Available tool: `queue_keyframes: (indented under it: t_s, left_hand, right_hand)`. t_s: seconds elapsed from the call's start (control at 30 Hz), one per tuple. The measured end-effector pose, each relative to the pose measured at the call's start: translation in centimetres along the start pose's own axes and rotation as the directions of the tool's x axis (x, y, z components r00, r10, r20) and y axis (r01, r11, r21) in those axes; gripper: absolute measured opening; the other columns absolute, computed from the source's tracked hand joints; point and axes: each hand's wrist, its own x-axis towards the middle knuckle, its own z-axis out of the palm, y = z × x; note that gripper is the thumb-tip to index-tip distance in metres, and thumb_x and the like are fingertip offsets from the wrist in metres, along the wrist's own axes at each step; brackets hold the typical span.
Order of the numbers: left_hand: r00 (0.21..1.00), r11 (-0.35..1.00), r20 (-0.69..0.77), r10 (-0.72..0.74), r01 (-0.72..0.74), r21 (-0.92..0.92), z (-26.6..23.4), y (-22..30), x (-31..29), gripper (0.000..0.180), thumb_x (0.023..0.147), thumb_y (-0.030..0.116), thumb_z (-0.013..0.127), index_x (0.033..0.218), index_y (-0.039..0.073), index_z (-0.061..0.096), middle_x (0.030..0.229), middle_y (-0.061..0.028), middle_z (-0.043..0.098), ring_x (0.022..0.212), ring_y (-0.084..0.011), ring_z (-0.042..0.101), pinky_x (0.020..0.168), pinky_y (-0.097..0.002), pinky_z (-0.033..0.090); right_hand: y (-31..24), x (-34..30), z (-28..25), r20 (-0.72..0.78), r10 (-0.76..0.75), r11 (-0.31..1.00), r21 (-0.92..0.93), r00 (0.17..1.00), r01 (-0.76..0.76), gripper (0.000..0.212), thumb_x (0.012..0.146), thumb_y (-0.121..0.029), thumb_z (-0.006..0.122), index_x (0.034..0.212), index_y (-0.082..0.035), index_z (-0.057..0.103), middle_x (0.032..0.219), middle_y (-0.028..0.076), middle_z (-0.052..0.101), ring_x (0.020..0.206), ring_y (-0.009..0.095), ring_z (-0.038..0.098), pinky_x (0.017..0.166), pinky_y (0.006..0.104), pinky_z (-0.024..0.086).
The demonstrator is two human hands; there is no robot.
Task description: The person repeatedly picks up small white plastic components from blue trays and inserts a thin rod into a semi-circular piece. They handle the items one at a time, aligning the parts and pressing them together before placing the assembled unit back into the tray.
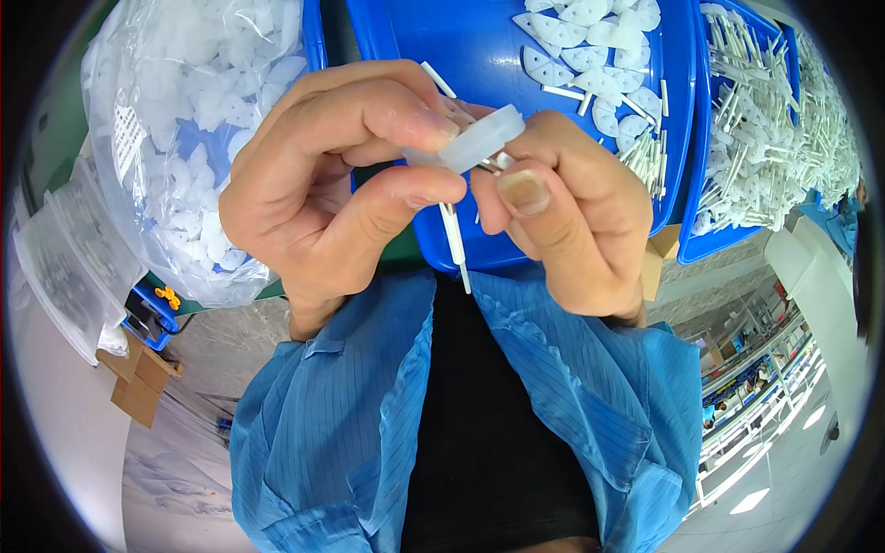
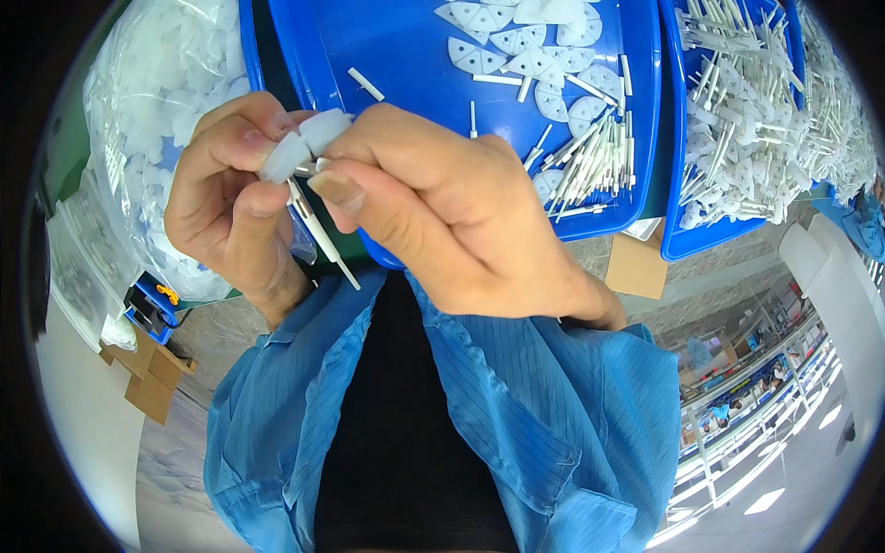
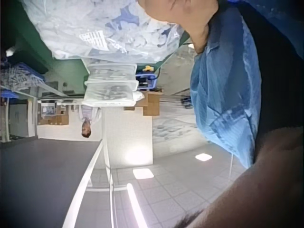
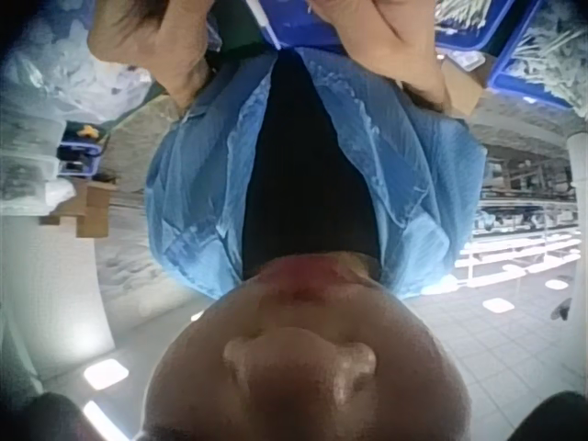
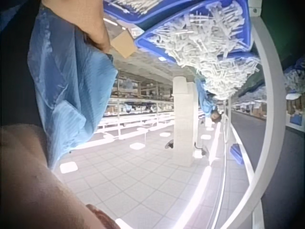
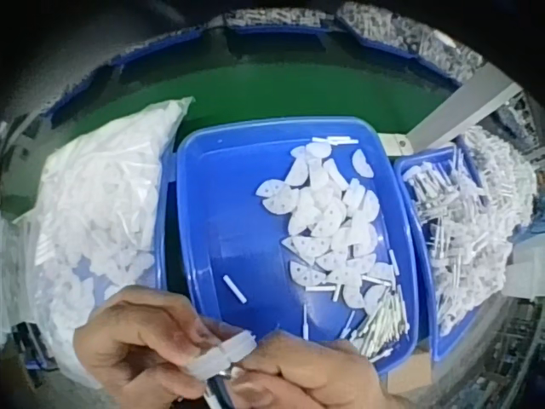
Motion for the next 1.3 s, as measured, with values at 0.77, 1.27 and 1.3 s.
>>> queue_keyframes:
  t_s: [0.77,1.27,1.3]
  left_hand:
    - [0.947,0.909,0.128,0.293,-0.318,0.27,-0.4,-0.9,1.3,0.039,0.06,0.013,0.087,0.093,0.004,0.068,0.11,-0.022,0.062,0.084,-0.0314,0.071,0.066,-0.0309,0.062]
    - [0.894,0.893,0.277,0.351,-0.409,0.188,-0.1,-0.8,0.7,0.032,0.062,0.001,0.085,0.089,-0.005,0.068,0.098,-0.0218,0.066,0.085,-0.0322,0.07,0.071,-0.0334,0.062]
    - [0.879,0.877,0.301,0.371,-0.438,0.199,0.1,-0.5,0.8,0.031,0.062,-0.001,0.084,0.087,-0.007,0.068,0.098,-0.0217,0.066,0.085,-0.0324,0.07,0.07,-0.0332,0.062]
  right_hand:
    - [3.8,2.0,-2.6,0.202,-0.6,0.569,-0.573,0.774,0.59,0.021,0.084,-0.015,0.07,0.097,0.002,0.066,0.089,0.013,0.055,0.075,0.021,0.053,0.063,0.0293,0.042]
    - [-0.2,1.8,-1.3,-0.023,-0.262,0.947,-0.196,0.965,0.253,0.015,0.091,-0.01,0.059,0.087,0.002,0.068,0.071,0.005,0.055,0.06,0.013,0.044,0.054,0.0267,0.033]
    - [-0.2,1.3,-1.8,-0.035,-0.177,0.961,-0.22,0.984,0.165,0.019,0.093,-0.011,0.058,0.085,0.003,0.067,0.071,0.005,0.057,0.059,0.012,0.046,0.054,0.0261,0.034]
